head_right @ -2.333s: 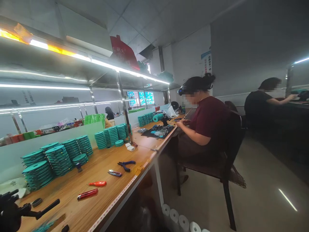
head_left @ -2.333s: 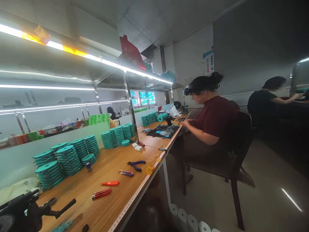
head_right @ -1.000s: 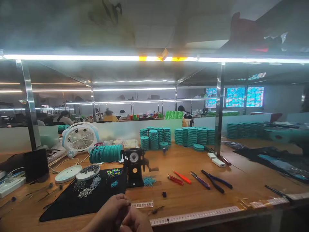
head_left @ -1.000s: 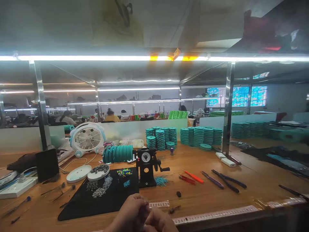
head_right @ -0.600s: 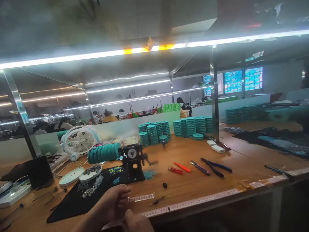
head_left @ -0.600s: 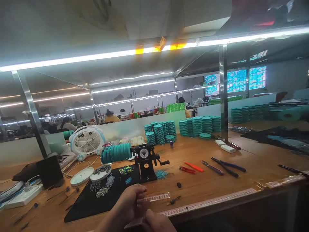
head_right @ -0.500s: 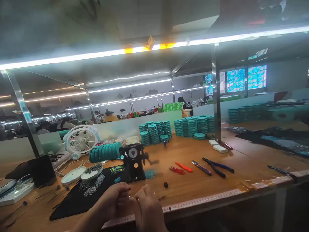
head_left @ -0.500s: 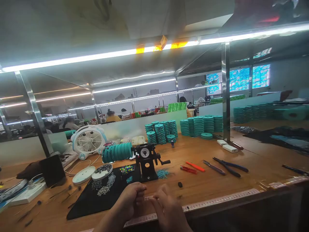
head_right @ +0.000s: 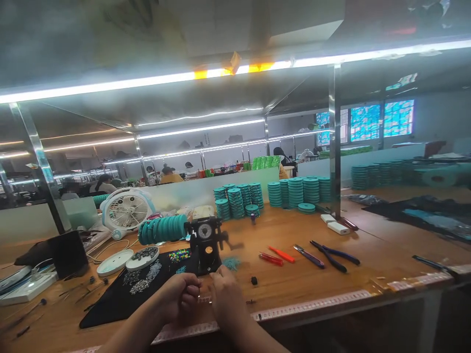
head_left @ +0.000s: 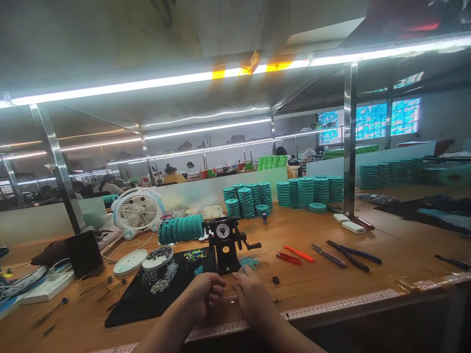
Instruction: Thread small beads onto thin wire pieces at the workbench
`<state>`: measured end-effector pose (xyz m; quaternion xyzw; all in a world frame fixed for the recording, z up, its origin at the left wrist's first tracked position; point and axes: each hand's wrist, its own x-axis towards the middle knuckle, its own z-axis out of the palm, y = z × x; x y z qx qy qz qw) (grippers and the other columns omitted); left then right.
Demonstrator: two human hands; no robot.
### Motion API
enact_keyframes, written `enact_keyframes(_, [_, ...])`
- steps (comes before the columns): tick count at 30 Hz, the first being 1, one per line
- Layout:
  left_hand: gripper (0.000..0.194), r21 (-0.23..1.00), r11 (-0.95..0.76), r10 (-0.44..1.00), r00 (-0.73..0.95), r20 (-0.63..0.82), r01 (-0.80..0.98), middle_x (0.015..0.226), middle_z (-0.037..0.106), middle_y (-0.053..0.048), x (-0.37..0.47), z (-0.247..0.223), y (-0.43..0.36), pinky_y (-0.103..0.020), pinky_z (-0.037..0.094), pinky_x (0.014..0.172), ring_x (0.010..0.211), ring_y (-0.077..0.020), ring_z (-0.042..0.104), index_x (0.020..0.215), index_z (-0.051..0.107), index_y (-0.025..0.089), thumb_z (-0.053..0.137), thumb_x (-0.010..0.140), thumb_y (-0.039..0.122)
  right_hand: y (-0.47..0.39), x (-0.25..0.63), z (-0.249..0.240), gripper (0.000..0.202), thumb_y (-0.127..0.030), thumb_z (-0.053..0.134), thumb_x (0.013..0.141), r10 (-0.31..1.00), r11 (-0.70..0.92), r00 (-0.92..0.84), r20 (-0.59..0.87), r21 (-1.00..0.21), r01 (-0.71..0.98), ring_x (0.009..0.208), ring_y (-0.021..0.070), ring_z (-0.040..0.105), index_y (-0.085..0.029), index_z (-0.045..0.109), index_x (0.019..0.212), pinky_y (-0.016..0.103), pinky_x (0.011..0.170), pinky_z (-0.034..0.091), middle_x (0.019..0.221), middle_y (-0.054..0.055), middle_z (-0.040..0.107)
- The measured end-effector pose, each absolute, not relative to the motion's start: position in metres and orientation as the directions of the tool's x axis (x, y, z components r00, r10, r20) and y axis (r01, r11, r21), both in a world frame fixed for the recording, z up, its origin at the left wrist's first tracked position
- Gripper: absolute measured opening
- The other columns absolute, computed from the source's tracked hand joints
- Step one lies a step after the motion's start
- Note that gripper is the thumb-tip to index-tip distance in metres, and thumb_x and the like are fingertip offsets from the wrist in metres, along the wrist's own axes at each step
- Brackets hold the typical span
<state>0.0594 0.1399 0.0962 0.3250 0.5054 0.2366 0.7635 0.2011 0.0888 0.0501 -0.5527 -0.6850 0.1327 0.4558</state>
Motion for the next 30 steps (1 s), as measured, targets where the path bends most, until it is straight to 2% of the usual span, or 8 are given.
enact_keyframes(6, [0.025, 0.740, 0.673, 0.658, 0.472, -0.586, -0.019, 0.042, 0.021, 0.010, 0.057, 0.094, 0.148, -0.010, 0.009, 0.032, 0.032, -0.0010, 0.015, 0.049, 0.036, 0.017, 0.047, 0.070, 0.009, 0.094, 0.203, 0.053, 0.021, -0.007, 0.048, 0.078, 0.877, 0.375, 0.015, 0.480, -0.704, 0.603, 0.078, 0.0214, 0.055, -0.016, 0.062, 0.065, 0.031, 0.071, 0.041, 0.079, 0.007, 0.058])
enact_keyframes(14, [0.032, 0.801, 0.597, 0.696, 0.527, -0.487, -0.049, 0.046, 0.018, 0.012, 0.055, 0.087, 0.147, -0.014, 0.012, 0.034, 0.037, -0.0033, 0.014, 0.052, 0.033, 0.019, 0.054, 0.074, 0.010, 0.079, 0.233, 0.060, 0.018, -0.003, 0.055, 0.065, 0.879, 0.419, 0.027, 0.477, -0.797, 0.435, 0.095, 0.0203, 0.051, -0.018, 0.056, 0.054, 0.031, 0.085, 0.038, 0.091, 0.004, 0.058])
enact_keyframes(18, [0.030, 0.795, 0.606, 0.686, 0.527, -0.501, -0.033, 0.046, 0.018, 0.012, 0.057, 0.087, 0.146, -0.014, 0.010, 0.034, 0.036, -0.0028, 0.014, 0.052, 0.034, 0.019, 0.053, 0.073, 0.010, 0.072, 0.265, 0.055, 0.013, -0.015, 0.063, 0.064, 0.930, 0.334, 0.116, 0.348, -0.935, 0.122, 0.096, 0.0249, 0.054, -0.018, 0.056, 0.053, 0.036, 0.084, 0.039, 0.091, 0.006, 0.060])
enact_keyframes(21, [0.028, 0.798, 0.603, 0.686, 0.522, -0.506, -0.019, 0.044, 0.019, 0.011, 0.060, 0.088, 0.145, -0.014, 0.008, 0.035, 0.034, -0.0021, 0.014, 0.052, 0.033, 0.019, 0.053, 0.070, 0.010, 0.071, 0.270, 0.051, 0.021, -0.033, 0.062, 0.069, 0.949, 0.289, 0.155, 0.274, -0.954, -0.080, 0.099, 0.0257, 0.057, -0.019, 0.051, 0.058, 0.033, 0.077, 0.044, 0.101, 0.009, 0.062])
enact_keyframes(23, [0.022, 0.811, 0.584, 0.702, 0.511, -0.496, -0.015, 0.044, 0.025, 0.010, 0.061, 0.089, 0.144, -0.014, 0.007, 0.035, 0.034, -0.0018, 0.015, 0.054, 0.037, 0.018, 0.053, 0.068, 0.011, 0.075, 0.262, 0.048, 0.026, -0.042, 0.056, 0.074, 0.954, 0.274, 0.172, 0.246, -0.947, -0.166, 0.088, 0.0215, 0.062, -0.019, 0.048, 0.064, 0.029, 0.066, 0.046, 0.105, 0.010, 0.062])
enact_keyframes(26, [0.012, 0.839, 0.543, 0.732, 0.493, -0.470, -0.007, 0.045, 0.033, 0.009, 0.061, 0.092, 0.144, -0.015, 0.007, 0.036, 0.035, -0.0014, 0.017, 0.059, 0.044, 0.015, 0.055, 0.064, 0.013, 0.084, 0.241, 0.046, 0.023, -0.041, 0.053, 0.076, 0.964, 0.243, 0.153, 0.216, -0.951, -0.190, 0.047, 0.0115, 0.053, -0.019, 0.048, 0.071, 0.023, 0.045, 0.037, 0.073, 0.004, 0.064])
enact_keyframes(28, [0.013, 0.856, 0.517, 0.743, 0.497, -0.448, -0.002, 0.045, 0.031, 0.010, 0.061, 0.095, 0.143, -0.015, 0.006, 0.037, 0.035, -0.0015, 0.016, 0.059, 0.045, 0.015, 0.058, 0.062, 0.014, 0.090, 0.226, 0.047, 0.016, -0.032, 0.055, 0.074, 0.969, 0.231, 0.129, 0.212, -0.960, -0.158, 0.039, 0.0097, 0.044, -0.019, 0.048, 0.068, 0.022, 0.042, 0.033, 0.053, -0.003, 0.057])
enact_keyframes(30, [0.018, 0.869, 0.495, 0.744, 0.515, -0.426, 0.004, 0.044, 0.027, 0.011, 0.061, 0.098, 0.141, -0.015, 0.007, 0.038, 0.037, -0.0020, 0.015, 0.057, 0.042, 0.017, 0.059, 0.061, 0.015, 0.094, 0.215, 0.048, 0.013, -0.024, 0.056, 0.071, 0.971, 0.230, 0.100, 0.218, -0.965, -0.124, 0.043, 0.0112, 0.047, -0.020, 0.046, 0.063, 0.023, 0.046, 0.035, 0.050, -0.004, 0.055])
